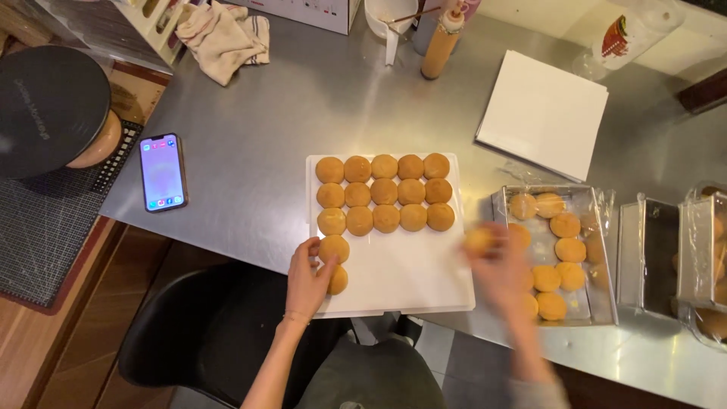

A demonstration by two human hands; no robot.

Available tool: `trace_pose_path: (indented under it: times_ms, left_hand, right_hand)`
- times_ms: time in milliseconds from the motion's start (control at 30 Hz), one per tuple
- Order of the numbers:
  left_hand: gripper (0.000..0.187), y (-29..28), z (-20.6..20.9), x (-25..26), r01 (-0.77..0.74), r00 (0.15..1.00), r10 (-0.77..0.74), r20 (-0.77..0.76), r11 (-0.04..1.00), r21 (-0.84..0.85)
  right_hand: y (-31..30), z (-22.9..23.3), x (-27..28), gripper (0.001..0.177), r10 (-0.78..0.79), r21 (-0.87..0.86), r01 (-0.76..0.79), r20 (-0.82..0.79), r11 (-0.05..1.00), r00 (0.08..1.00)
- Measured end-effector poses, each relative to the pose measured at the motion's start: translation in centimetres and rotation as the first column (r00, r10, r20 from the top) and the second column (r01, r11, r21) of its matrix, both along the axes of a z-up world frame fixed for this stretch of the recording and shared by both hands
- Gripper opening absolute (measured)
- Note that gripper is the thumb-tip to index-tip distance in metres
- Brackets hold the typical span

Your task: Organizing and packing small round pastries from a large tray into smaller containers and onto a display board.

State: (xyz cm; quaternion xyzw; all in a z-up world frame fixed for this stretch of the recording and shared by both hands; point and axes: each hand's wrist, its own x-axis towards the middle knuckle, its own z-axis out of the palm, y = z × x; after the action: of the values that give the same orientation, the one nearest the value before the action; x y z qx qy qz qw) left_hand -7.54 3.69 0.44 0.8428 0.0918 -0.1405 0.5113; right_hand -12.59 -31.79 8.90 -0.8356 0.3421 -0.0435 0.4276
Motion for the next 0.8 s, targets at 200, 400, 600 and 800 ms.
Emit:
trace_pose_path:
  times_ms: [200, 400, 600, 800]
  left_hand:
    - [0.066, 0.3, -1.9, 1.4, -0.01, 1.0, 0.011, -0.016, 0.997, 0.078]
    - [0.051, 0.4, -0.7, 0.9, -0.032, 0.999, 0.034, -0.029, 0.996, 0.088]
    - [0.049, 0.3, -1.3, 0.6, -0.044, 0.998, 0.046, -0.036, 0.998, 0.047]
    - [0.054, 0.1, -0.5, 0.2, -0.079, 0.996, 0.08, -0.047, 0.997, 0.017]
  right_hand:
    - [16.8, -11.1, 4.4, 0.074, 0.361, 0.08, -0.363, 0.046, 0.928, 0.932]
    - [17.8, -9.5, 2.7, 0.083, 0.271, 0.091, -0.269, -0.006, 0.959, 0.963]
    - [17.2, -12.8, 2.3, 0.074, 0.306, 0.064, -0.309, 0.048, 0.949, 0.951]
    - [16.5, -12.9, 0.4, 0.068, 0.256, 0.063, -0.277, 0.227, 0.959, 0.94]
